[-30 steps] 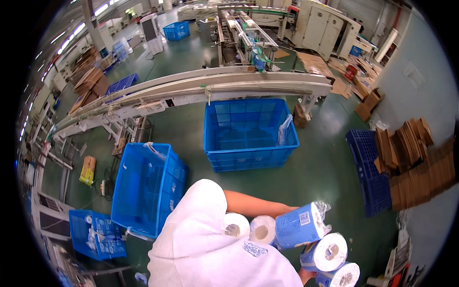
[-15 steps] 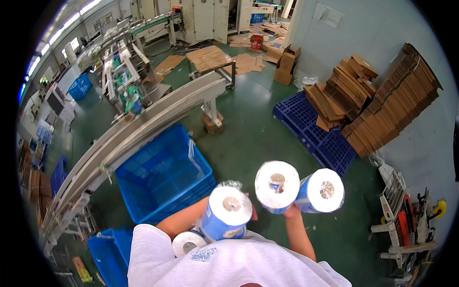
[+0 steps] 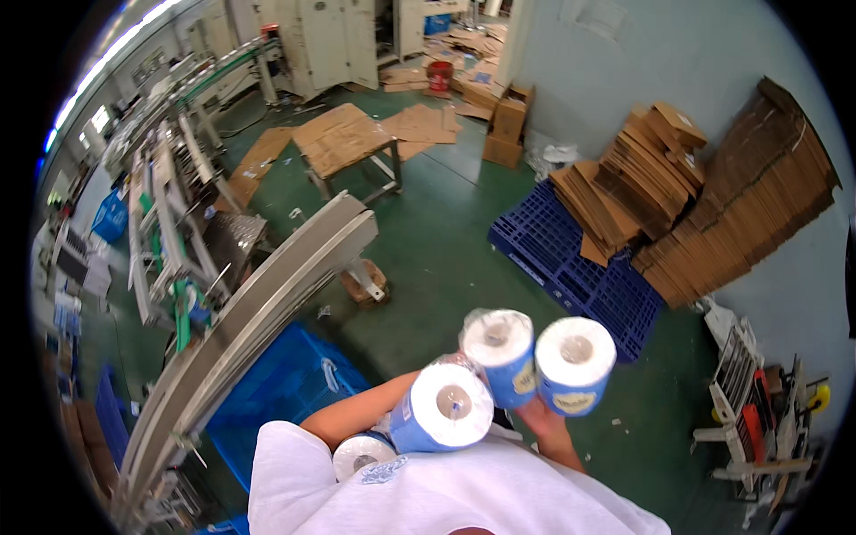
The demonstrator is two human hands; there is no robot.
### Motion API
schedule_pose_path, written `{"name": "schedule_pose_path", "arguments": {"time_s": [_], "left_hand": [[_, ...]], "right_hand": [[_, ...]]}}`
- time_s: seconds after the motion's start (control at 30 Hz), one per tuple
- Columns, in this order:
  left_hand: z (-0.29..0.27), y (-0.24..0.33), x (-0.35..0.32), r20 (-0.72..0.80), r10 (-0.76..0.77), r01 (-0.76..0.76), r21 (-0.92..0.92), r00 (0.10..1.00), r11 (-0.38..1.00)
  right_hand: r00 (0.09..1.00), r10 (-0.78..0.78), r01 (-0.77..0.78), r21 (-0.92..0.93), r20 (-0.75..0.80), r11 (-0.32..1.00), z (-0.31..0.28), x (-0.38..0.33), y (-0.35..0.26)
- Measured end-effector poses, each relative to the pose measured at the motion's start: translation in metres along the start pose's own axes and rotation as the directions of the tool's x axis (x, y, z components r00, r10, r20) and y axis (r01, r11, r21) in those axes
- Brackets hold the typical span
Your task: The person repeatedly picks up packs of toilet paper rolls from a blue plastic basket and places them onto a nearby conveyor belt. The person handles the rolls by hand, moving them in small batches from the basket to the belt.
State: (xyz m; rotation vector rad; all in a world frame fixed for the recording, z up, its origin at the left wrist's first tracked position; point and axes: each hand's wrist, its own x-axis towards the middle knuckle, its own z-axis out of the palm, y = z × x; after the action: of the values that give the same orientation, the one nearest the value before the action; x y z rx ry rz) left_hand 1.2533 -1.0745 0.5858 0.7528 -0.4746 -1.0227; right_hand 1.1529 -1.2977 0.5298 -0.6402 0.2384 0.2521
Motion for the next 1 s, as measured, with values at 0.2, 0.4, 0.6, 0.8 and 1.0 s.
{"name": "schedule_pose_path", "arguments": {"time_s": [0.2,0.4,0.6,0.8,1.0], "left_hand": [[-0.116,0.073,0.100,-0.082,0.042,-0.039,0.033,0.996,0.999],[-0.211,0.178,0.196,-0.268,0.196,-0.153,0.175,0.943,0.973],[-0.293,0.271,0.281,-0.394,0.378,-0.239,0.358,0.838,0.902],[-0.416,0.357,0.313,-0.435,0.438,-0.237,0.441,0.787,0.865],[-0.523,0.477,0.361,-0.355,0.366,-0.181,0.458,0.860,0.870]], "right_hand": [[0.973,0.226,-0.232,0.274,0.051,0.933,0.040,0.164,-0.081],[0.977,0.182,-0.213,0.384,0.116,0.899,0.008,0.332,-0.199],[0.995,-0.059,0.048,0.140,0.075,0.989,0.128,0.564,-0.258],[0.994,0.095,-0.081,-0.207,0.061,0.975,0.190,0.721,-0.272],[0.998,0.032,-0.048,-0.301,-0.058,0.952,0.232,0.857,-0.305]]}}
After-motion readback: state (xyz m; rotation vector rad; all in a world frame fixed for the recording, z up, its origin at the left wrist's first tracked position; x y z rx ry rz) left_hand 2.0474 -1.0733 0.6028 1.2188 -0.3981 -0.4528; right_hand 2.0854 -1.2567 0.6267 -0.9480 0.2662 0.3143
